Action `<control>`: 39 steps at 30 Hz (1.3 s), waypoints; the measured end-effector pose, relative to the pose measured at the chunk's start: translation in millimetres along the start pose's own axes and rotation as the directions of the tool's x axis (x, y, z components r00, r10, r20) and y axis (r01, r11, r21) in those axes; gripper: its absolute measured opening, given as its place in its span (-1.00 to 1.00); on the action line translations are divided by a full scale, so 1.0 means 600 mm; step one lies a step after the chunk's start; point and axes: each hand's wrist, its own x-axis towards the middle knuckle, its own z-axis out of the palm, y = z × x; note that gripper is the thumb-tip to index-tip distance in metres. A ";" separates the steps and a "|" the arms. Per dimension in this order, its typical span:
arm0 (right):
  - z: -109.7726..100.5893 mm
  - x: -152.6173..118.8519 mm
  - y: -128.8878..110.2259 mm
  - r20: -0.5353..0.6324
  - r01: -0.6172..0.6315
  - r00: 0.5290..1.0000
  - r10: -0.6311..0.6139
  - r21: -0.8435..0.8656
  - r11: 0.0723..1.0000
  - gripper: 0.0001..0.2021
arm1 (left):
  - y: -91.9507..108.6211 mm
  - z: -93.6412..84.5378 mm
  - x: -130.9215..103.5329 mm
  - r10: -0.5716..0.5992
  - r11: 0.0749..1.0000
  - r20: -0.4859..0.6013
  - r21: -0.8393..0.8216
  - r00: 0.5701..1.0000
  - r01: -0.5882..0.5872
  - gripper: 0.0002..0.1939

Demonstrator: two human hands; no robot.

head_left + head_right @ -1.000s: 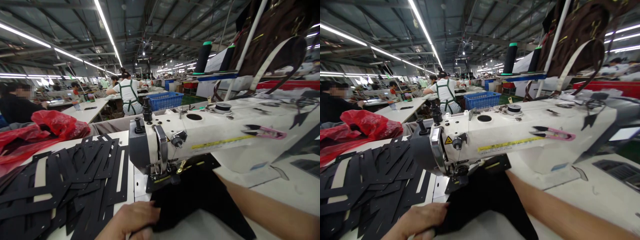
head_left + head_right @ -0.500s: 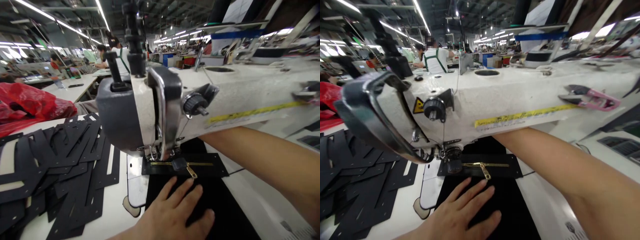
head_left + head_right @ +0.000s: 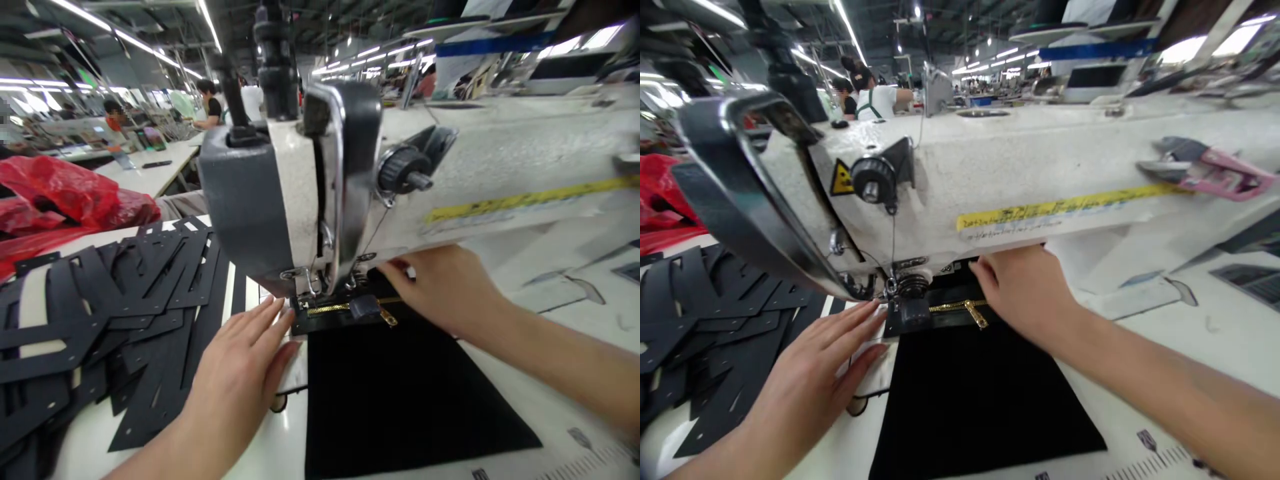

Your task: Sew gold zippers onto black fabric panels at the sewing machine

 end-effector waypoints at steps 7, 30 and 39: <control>0.044 -0.035 -0.105 -0.005 0.278 0.959 -0.283 0.209 0.938 -0.79 | -0.013 0.029 0.008 0.111 0.994 0.007 0.010 0.994 -0.111 -0.75; 0.054 -0.016 -0.095 -0.011 0.310 0.947 -0.321 0.286 0.907 -0.68 | -0.023 0.029 0.021 0.124 0.991 -0.007 -0.054 0.992 -0.124 -0.77; 0.061 -0.012 -0.091 0.059 0.279 0.947 -0.317 0.344 0.897 -0.70 | -0.025 0.035 0.025 0.107 0.991 -0.038 -0.071 0.993 -0.110 -0.79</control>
